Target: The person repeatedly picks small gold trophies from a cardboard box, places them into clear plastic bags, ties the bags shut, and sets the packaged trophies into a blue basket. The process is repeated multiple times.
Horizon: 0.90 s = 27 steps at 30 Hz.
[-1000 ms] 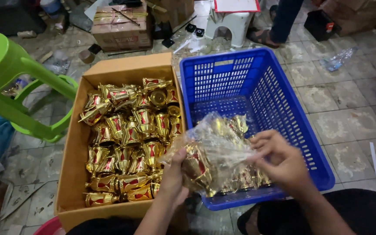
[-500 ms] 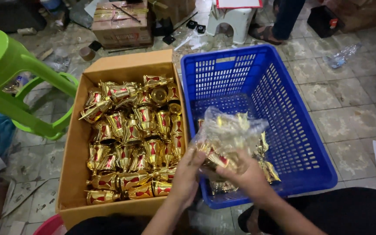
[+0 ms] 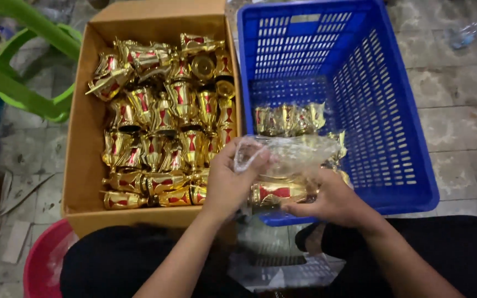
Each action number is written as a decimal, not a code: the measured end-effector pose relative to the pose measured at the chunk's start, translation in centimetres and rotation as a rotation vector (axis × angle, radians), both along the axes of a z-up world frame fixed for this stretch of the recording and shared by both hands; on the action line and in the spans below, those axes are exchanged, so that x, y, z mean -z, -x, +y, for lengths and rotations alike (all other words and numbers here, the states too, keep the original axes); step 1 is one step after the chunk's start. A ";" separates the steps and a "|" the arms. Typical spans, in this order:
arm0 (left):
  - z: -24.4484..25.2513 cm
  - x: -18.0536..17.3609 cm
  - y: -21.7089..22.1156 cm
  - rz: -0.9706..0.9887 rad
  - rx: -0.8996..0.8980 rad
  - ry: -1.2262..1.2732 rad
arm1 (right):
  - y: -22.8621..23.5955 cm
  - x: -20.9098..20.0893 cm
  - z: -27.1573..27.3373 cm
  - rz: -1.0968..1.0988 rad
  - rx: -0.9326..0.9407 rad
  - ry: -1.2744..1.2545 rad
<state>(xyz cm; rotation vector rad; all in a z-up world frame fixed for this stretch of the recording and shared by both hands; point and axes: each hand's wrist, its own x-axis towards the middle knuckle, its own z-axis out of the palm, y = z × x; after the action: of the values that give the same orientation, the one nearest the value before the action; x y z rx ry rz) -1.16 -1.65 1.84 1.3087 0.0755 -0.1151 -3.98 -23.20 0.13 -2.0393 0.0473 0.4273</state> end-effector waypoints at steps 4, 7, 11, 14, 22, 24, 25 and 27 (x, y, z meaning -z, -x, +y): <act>0.0 0.2 0.1 0.022 -0.051 -0.018 | 0.6 -1.4 1.7 0.008 -0.112 -0.074; 0.3 0.1 -0.1 0.038 -0.020 -0.027 | 0.3 -0.4 2.0 0.008 -0.153 -0.132; 2.0 -0.8 -1.0 -0.321 -0.094 -0.428 | 0.2 4.0 1.1 -0.086 -0.260 -0.071; 4.1 -1.3 -2.2 -0.706 -0.184 -0.699 | 0.5 4.1 1.2 -0.039 -0.307 -0.071; 6.8 -5.0 -2.5 -0.694 -0.253 -0.401 | -0.4 2.7 1.6 0.137 -0.379 -0.027; 7.4 -4.1 -3.1 -0.478 -0.211 0.186 | -0.5 3.0 1.3 0.102 -0.373 -0.058; 7.3 -4.6 -3.1 -0.480 -0.206 0.185 | -0.6 2.6 1.3 0.099 -0.369 -0.059; 7.1 -5.6 -3.1 -0.290 -0.318 -0.217 | -0.9 1.7 1.4 0.121 -0.334 -0.172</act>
<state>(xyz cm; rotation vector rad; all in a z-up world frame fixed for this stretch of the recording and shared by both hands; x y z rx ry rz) 1.93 5.44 7.45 1.4999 0.0480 0.3625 -3.08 -21.82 -1.58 -1.8525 -0.2522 0.7377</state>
